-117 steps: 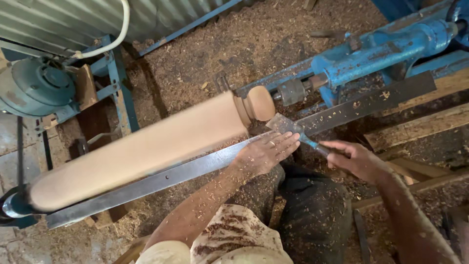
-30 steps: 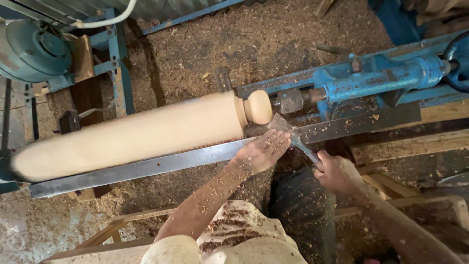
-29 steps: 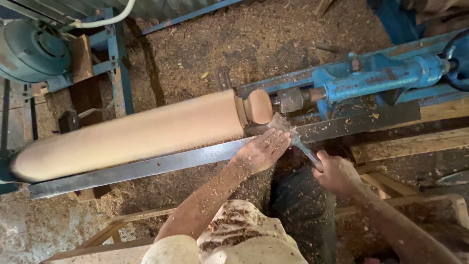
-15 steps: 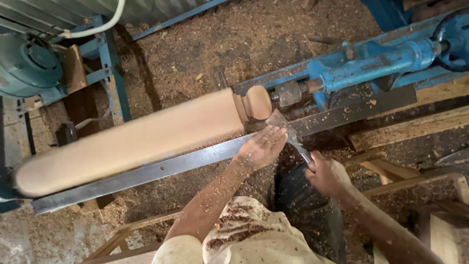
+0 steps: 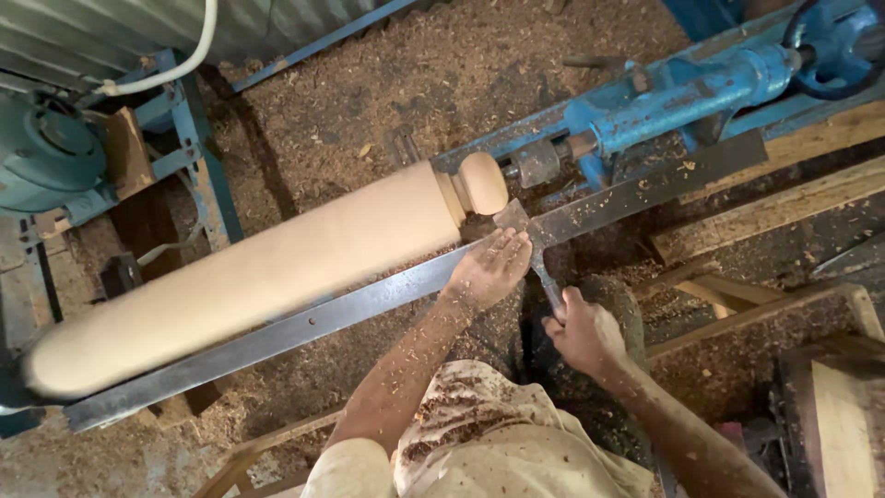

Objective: The person uses a chisel to shape a rotating wooden piece mounted on a lathe, progressively refining the end into a rounded form. The person then uses sandpaper to smooth the shaped surface while the lathe continues to spin.

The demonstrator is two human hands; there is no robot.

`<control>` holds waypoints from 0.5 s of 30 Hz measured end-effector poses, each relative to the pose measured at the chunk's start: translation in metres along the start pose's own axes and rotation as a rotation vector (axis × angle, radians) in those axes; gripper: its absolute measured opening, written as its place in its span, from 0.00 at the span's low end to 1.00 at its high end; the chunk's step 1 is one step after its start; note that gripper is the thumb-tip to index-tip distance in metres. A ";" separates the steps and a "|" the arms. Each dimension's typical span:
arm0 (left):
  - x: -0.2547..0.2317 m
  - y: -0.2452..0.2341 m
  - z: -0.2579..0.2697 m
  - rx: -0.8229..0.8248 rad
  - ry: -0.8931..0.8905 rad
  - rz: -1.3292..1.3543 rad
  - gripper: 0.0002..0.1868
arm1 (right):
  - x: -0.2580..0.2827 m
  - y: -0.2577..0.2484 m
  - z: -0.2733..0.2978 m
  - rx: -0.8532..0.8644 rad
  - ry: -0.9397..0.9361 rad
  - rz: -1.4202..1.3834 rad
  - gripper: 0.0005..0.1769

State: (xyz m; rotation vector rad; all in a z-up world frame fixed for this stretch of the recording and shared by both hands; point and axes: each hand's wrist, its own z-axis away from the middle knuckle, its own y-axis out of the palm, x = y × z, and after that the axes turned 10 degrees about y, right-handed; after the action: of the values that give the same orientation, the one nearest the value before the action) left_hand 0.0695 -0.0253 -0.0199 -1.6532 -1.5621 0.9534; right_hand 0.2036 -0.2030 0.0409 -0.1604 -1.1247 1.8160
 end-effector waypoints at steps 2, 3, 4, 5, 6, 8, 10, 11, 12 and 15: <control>0.000 -0.001 0.000 0.022 -0.011 0.039 0.17 | 0.005 0.003 0.004 0.039 0.057 0.028 0.24; 0.000 -0.001 0.001 0.013 -0.018 0.046 0.17 | 0.008 0.005 0.007 0.060 0.086 0.042 0.24; 0.000 -0.002 0.002 0.003 -0.025 0.053 0.18 | 0.011 0.006 0.009 0.053 0.092 0.046 0.24; 0.000 -0.002 0.004 -0.006 -0.033 0.060 0.18 | 0.014 0.008 0.011 0.047 0.098 0.050 0.24; 0.000 -0.002 0.005 -0.006 -0.038 0.074 0.18 | 0.016 0.010 0.013 0.040 0.103 0.055 0.24; 0.000 -0.002 0.010 -0.003 -0.050 0.102 0.17 | 0.020 0.019 0.017 0.032 0.082 -0.004 0.25; -0.001 -0.003 0.017 -0.018 -0.063 0.086 0.18 | 0.023 0.033 0.022 0.026 0.062 -0.061 0.25; -0.002 -0.003 0.019 -0.025 -0.070 0.077 0.18 | 0.025 0.041 0.024 0.022 0.053 -0.088 0.24; -0.001 -0.004 0.022 -0.028 -0.052 0.067 0.18 | 0.025 0.049 0.024 0.016 0.041 -0.118 0.23; 0.002 -0.008 0.026 -0.021 -0.029 0.062 0.18 | 0.021 0.067 0.025 0.002 0.042 -0.151 0.22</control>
State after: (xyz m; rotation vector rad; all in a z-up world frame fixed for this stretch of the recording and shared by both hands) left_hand 0.0437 -0.0234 -0.0267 -1.7185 -1.5532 1.0001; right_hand 0.1351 -0.2101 0.0118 -0.1087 -1.0766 1.6732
